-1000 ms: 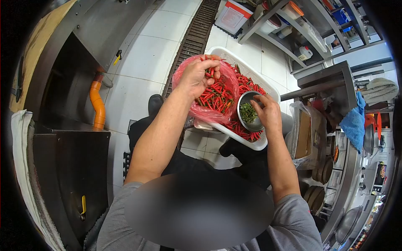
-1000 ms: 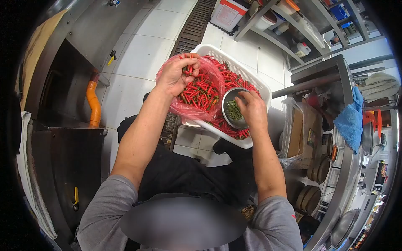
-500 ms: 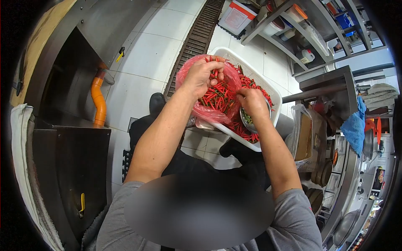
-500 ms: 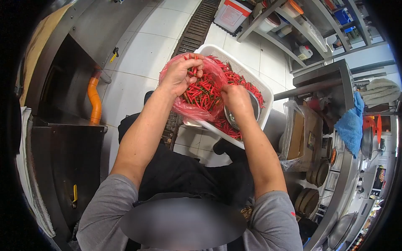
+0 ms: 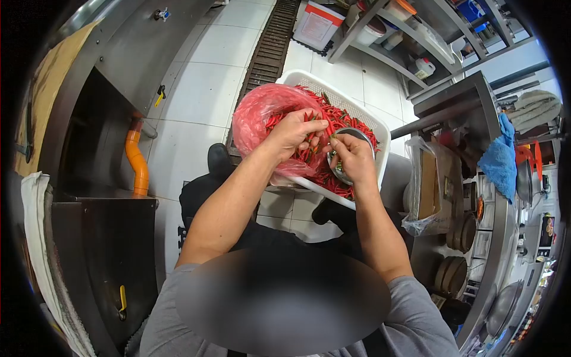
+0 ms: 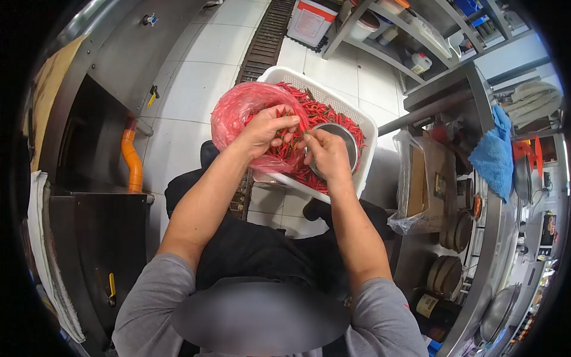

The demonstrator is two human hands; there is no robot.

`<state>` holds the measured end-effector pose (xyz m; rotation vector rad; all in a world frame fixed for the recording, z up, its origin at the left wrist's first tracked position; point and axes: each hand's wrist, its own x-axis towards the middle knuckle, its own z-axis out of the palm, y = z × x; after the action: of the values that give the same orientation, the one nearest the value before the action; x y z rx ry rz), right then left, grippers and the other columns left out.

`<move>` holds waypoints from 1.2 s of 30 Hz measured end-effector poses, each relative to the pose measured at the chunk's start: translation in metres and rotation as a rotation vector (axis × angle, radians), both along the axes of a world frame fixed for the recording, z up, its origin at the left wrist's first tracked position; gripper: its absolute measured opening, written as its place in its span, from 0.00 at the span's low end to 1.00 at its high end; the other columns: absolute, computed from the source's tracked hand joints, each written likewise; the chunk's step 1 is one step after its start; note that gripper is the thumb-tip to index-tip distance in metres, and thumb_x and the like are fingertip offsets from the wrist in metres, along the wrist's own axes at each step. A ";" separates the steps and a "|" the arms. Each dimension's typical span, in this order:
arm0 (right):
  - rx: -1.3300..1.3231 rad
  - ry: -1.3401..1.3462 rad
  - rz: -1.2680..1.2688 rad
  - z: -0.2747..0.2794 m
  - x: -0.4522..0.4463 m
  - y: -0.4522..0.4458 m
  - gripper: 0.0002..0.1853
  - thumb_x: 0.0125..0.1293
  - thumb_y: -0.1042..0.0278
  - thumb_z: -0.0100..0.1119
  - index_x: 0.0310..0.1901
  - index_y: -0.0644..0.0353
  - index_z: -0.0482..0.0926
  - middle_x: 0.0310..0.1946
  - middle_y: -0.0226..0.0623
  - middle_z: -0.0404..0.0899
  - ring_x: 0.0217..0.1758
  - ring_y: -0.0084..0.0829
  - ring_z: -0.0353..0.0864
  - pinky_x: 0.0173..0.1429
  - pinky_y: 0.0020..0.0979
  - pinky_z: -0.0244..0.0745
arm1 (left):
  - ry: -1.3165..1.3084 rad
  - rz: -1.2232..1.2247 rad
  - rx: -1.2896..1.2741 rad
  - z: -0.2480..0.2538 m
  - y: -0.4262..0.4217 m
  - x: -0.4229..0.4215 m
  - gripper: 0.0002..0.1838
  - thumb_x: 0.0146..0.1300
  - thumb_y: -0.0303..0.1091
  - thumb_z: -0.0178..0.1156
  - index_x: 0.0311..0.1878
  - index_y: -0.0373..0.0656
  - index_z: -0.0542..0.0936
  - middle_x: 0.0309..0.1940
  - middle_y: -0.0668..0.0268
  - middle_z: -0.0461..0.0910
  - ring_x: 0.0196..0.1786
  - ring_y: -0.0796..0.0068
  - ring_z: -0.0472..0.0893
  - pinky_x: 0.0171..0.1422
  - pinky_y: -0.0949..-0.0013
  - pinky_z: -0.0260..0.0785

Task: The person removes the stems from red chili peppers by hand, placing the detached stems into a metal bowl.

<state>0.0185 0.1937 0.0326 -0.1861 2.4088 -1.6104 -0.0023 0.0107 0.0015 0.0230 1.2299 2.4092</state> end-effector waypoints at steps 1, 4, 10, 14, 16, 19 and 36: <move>-0.004 0.003 -0.003 -0.001 0.000 0.001 0.12 0.70 0.70 0.58 0.47 0.72 0.81 0.30 0.37 0.86 0.20 0.18 0.75 0.25 0.22 0.69 | 0.022 0.005 -0.028 0.001 -0.002 0.000 0.07 0.67 0.35 0.62 0.37 0.46 0.74 0.27 0.71 0.77 0.22 0.85 0.74 0.17 0.84 0.55; -0.048 0.024 -0.028 0.001 0.003 -0.001 0.12 0.70 0.71 0.57 0.46 0.72 0.82 0.28 0.35 0.85 0.20 0.17 0.75 0.25 0.21 0.68 | -0.013 -0.004 0.024 0.002 -0.004 0.000 0.06 0.68 0.35 0.60 0.37 0.45 0.75 0.27 0.70 0.78 0.22 0.84 0.74 0.17 0.84 0.55; 0.088 0.125 -0.012 0.015 0.018 -0.011 0.09 0.67 0.74 0.59 0.45 0.67 0.83 0.28 0.36 0.85 0.21 0.22 0.79 0.27 0.26 0.72 | -0.154 -0.077 0.228 -0.005 -0.006 -0.002 0.06 0.68 0.33 0.59 0.36 0.42 0.78 0.26 0.68 0.79 0.22 0.84 0.74 0.16 0.83 0.57; 0.259 0.547 0.224 0.020 0.030 -0.022 0.10 0.64 0.75 0.61 0.46 0.63 0.83 0.30 0.45 0.83 0.31 0.39 0.84 0.36 0.35 0.77 | -0.144 -0.076 0.216 -0.022 0.002 -0.005 0.06 0.66 0.32 0.60 0.34 0.41 0.79 0.27 0.67 0.79 0.25 0.81 0.76 0.18 0.80 0.61; 0.186 0.496 0.195 0.018 0.031 -0.022 0.09 0.66 0.75 0.60 0.47 0.65 0.83 0.29 0.44 0.84 0.27 0.36 0.84 0.33 0.33 0.76 | -0.202 0.067 0.284 -0.015 0.005 -0.003 0.05 0.64 0.31 0.58 0.36 0.40 0.78 0.29 0.64 0.80 0.29 0.77 0.79 0.21 0.78 0.65; -0.072 0.104 -0.051 0.020 0.026 -0.015 0.10 0.69 0.74 0.56 0.48 0.68 0.82 0.26 0.40 0.83 0.20 0.27 0.80 0.26 0.28 0.72 | -0.149 -0.008 0.329 -0.005 -0.009 -0.001 0.06 0.62 0.31 0.58 0.39 0.40 0.77 0.31 0.63 0.81 0.29 0.76 0.79 0.20 0.79 0.63; 0.422 0.678 0.315 0.006 0.029 0.002 0.09 0.62 0.76 0.59 0.44 0.63 0.82 0.29 0.48 0.81 0.32 0.50 0.82 0.36 0.43 0.77 | -0.122 -0.227 -0.043 -0.005 -0.004 0.001 0.06 0.63 0.32 0.65 0.32 0.42 0.80 0.20 0.70 0.77 0.16 0.87 0.69 0.14 0.83 0.47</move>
<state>0.0473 0.1954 0.0389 -1.1164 2.9225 -0.9623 -0.0008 0.0065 -0.0034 0.0018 1.1570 2.1563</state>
